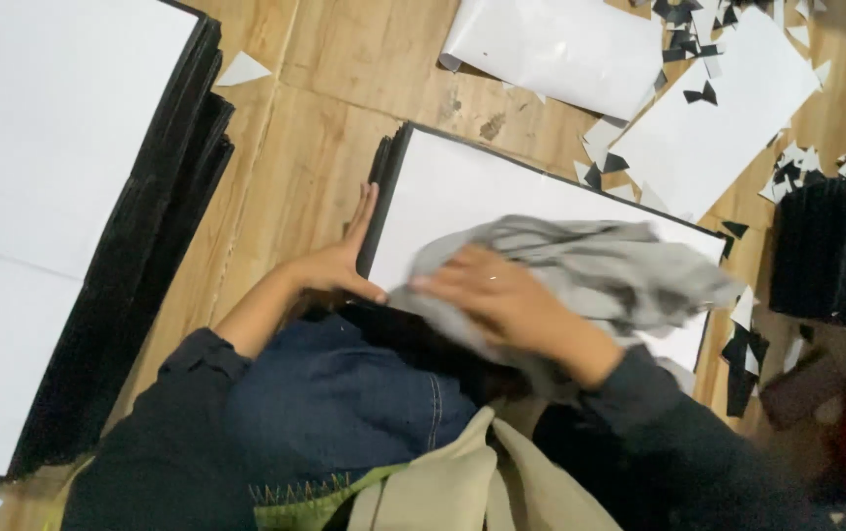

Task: The person places a white sheet of paper onto a black rectangular board, smooths it down, and wipes the surface with a gray cloth. They then flip the board over to reveal a brown back with white strips, repeat the process with another sheet, and stack the finished boards.

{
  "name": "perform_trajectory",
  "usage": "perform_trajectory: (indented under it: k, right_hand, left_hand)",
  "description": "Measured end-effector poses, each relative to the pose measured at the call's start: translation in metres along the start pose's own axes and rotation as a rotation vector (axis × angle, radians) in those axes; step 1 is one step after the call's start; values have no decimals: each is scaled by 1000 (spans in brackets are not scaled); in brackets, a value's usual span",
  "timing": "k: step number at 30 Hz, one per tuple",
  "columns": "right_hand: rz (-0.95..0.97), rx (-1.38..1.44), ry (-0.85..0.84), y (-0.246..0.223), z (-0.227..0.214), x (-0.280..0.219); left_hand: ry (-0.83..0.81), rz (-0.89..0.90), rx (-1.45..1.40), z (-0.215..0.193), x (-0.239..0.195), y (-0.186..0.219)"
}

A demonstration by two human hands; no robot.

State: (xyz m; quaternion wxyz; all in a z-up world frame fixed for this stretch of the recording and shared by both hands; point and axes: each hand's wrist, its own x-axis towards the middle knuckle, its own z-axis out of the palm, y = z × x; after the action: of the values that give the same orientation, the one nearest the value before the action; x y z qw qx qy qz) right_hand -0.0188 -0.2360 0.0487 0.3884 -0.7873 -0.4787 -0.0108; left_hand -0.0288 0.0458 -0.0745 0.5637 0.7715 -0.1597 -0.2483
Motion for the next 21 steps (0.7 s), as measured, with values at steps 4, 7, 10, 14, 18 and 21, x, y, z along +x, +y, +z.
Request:
perform_trajectory:
  k: [4,7,10,14,18,21]
  right_hand:
    - [-231,-457,-270,41,61,45]
    - [4,-596,-353,79,49,71]
    - [147,-688,-258,98,45,79]
    - [301,-715,-227,103,30,48]
    - [439,-785,-229,117,-3,-6]
    - [544,-800,-174,131,-34,-56]
  left_hand:
    - [-67,-19,-81,-6,-3,11]
    - [-89,-57,-85,0,-7,11]
    - [-73,-39,3,-2,-9,14]
    - [-60,-81,-34,0,-13,8]
    - [-58,-93,-32,-2,-18,12]
    - [-74,-127,-4,-6,-20,21]
